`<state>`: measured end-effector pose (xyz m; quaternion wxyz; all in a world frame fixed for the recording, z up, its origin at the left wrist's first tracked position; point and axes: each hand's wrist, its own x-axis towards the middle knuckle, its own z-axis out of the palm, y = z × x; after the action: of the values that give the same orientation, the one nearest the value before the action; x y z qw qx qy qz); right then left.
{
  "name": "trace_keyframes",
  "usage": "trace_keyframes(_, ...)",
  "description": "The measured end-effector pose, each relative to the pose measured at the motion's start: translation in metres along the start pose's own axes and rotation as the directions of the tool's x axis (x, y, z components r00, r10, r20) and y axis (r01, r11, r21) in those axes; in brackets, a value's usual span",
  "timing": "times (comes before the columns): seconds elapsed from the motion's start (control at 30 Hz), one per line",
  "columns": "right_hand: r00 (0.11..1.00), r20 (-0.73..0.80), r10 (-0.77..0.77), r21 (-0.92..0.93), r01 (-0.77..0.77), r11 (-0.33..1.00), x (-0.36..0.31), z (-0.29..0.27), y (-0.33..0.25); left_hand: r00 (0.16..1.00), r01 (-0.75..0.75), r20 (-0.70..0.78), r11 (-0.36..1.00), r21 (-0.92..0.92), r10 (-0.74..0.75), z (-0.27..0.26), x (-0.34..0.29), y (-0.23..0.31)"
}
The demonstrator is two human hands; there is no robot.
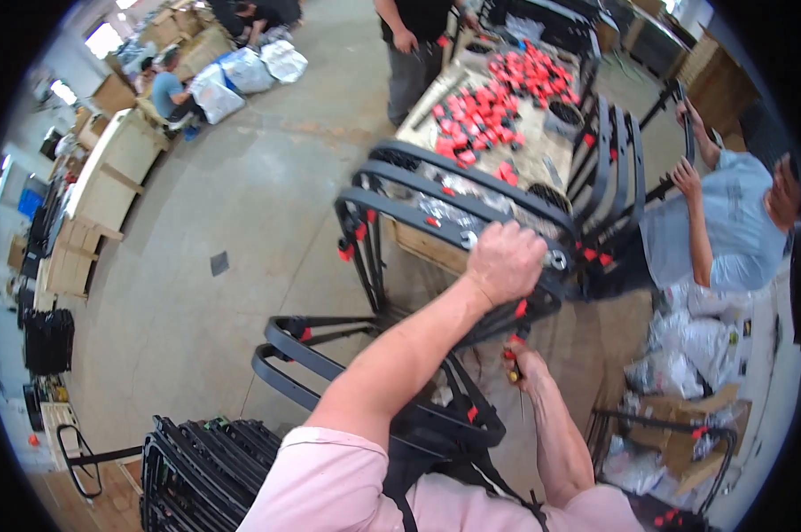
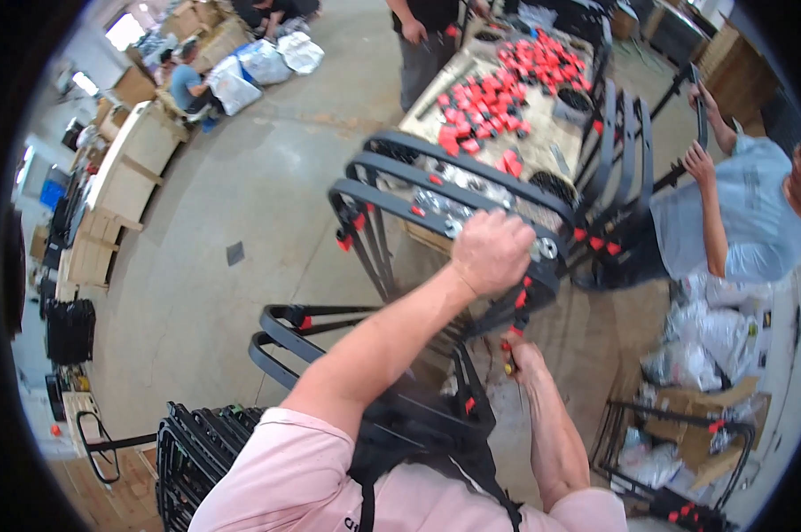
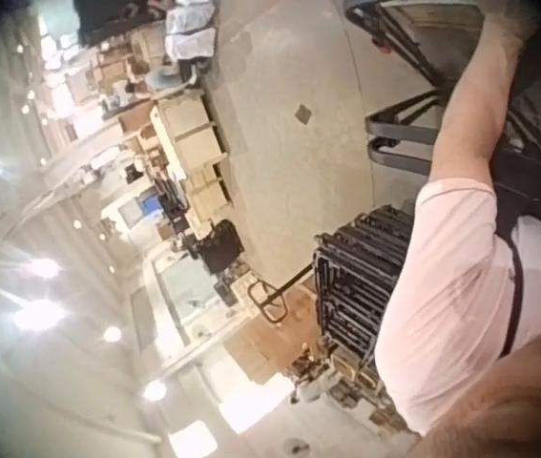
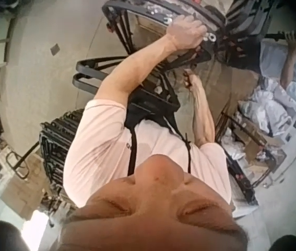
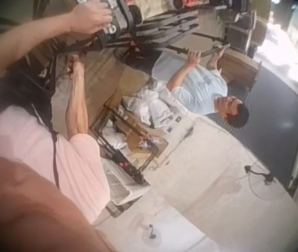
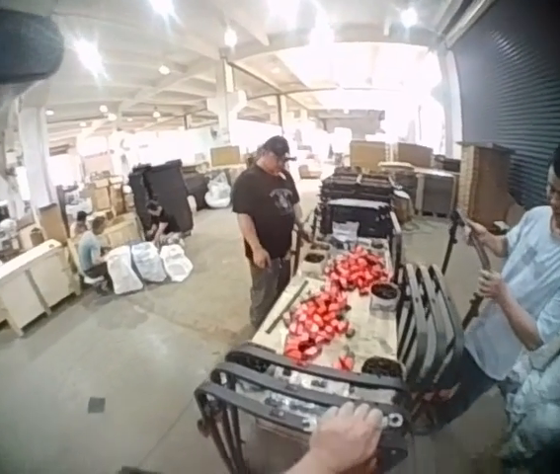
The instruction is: Assembling black metal frame components by attaching red plastic pieces and tightening bolts with a wrench.
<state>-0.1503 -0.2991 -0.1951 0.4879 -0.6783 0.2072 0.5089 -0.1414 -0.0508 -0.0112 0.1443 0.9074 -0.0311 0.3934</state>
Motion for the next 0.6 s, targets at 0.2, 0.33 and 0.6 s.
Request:
trace_keyframes(0.2, 0.945, -0.051, -0.323, -0.133, 0.314, 0.940, -0.027, 0.029, -0.025, 1.000, 0.000, 0.011, 0.998, 0.057, 0.000, 0.003, -0.003, -0.013)
trace_keyframes(0.33, 0.956, 0.017, -0.294, 0.019, 0.294, 0.956, -0.020, 0.020, -0.010, 1.000, 0.002, 0.023, 0.999, 0.050, -0.003, 0.006, -0.007, -0.009)
trace_keyframes(0.6, 0.939, -0.043, -0.341, 0.149, 0.343, 0.927, -0.007, 0.026, 0.009, 1.000, 0.002, 0.014, 0.999, 0.054, -0.003, 0.005, -0.010, -0.009)
